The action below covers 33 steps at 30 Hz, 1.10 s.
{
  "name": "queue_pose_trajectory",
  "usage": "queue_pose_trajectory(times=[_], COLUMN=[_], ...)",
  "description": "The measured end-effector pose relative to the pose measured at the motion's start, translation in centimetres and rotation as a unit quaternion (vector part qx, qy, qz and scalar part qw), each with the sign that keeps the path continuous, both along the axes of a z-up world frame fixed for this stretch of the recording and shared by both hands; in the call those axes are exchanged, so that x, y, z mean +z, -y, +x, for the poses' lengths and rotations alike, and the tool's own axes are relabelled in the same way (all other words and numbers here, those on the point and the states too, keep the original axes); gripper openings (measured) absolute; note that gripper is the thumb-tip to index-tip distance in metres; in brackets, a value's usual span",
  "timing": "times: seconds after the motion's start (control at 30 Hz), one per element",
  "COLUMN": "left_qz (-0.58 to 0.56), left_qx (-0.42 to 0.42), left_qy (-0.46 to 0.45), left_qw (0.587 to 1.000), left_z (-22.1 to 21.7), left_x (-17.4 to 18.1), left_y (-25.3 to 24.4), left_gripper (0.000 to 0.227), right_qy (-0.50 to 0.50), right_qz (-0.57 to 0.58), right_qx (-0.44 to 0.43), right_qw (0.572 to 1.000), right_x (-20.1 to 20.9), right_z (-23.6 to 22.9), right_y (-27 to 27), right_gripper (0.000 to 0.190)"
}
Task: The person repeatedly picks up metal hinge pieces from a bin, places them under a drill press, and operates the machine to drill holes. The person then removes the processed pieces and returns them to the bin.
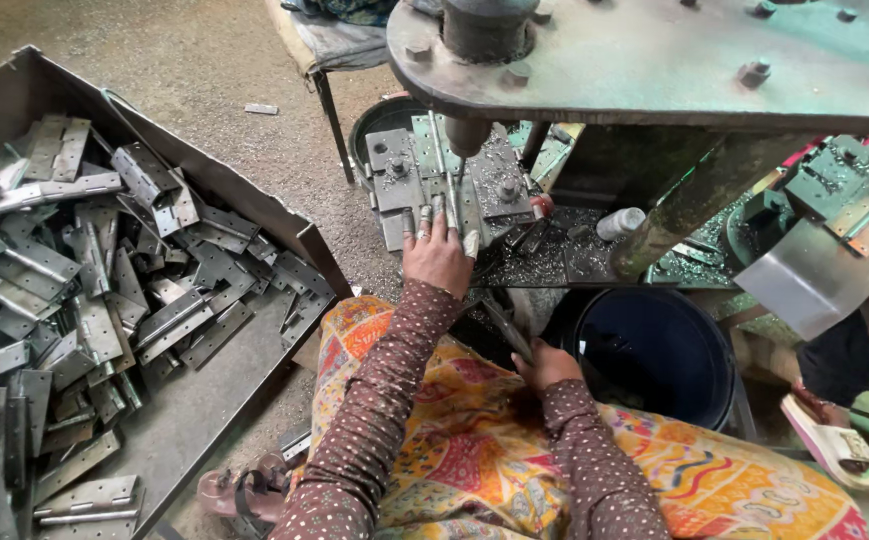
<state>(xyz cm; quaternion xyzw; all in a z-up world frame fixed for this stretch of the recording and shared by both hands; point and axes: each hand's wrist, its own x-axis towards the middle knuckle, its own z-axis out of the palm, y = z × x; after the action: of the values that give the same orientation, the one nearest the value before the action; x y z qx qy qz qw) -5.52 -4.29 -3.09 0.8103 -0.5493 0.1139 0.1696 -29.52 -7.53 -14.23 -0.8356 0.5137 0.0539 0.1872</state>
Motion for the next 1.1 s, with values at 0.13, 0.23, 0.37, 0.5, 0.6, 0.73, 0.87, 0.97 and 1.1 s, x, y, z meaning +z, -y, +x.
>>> queue_pose_trajectory(times=[0.13,0.23,0.37,0.5,0.6,0.73,0.87,0.97,1.1], left_qz=[0.024,0.071,0.065,0.083,0.083,0.038,0.031,0.040,0.076], left_qx=[0.004,-0.004,0.010,0.031,0.031,0.028,0.021,0.013,0.002], left_qy=[-0.046,-0.012,0.042,0.025,-0.012,0.037,0.016,0.036,0.010], left_qw=[0.999,0.997,0.997,0.996,0.996,0.998,0.999,0.998,0.997], left_z=[-0.2,-0.3,1.1,1.7,2.3,2.0,0.9,1.4,2.4], left_x=[-0.3,-0.5,-1.2,-2.2,-1.8,-1.8,-2.6,-2.0,-2.3], left_y=[-1.3,-0.4,1.6,3.6,4.0,2.7,1.0,2.0,3.4], left_gripper=[0.047,0.032,0.039,0.041,0.041,0.041,0.031,0.028,0.032], right_qy=[0.014,-0.026,-0.085,-0.103,-0.073,-0.022,0.004,-0.056,-0.135], right_qz=[-0.028,0.020,0.031,0.027,0.057,-0.021,-0.002,0.031,0.023], right_qx=[0.023,-0.015,0.005,0.031,-0.005,-0.023,0.003,0.000,0.034], right_qw=[0.999,0.999,0.996,0.994,0.996,0.999,1.000,0.998,0.990], right_x=[-2.9,0.2,6.5,7.6,4.5,-0.9,-1.8,2.5,8.5], right_z=[-0.7,0.1,2.3,2.5,1.9,0.0,-0.6,1.2,3.1], right_y=[-0.9,-0.3,1.2,2.1,1.0,-0.4,-0.9,0.5,1.6], right_gripper=[0.046,0.045,0.048,0.047,0.056,0.046,0.048,0.046,0.044])
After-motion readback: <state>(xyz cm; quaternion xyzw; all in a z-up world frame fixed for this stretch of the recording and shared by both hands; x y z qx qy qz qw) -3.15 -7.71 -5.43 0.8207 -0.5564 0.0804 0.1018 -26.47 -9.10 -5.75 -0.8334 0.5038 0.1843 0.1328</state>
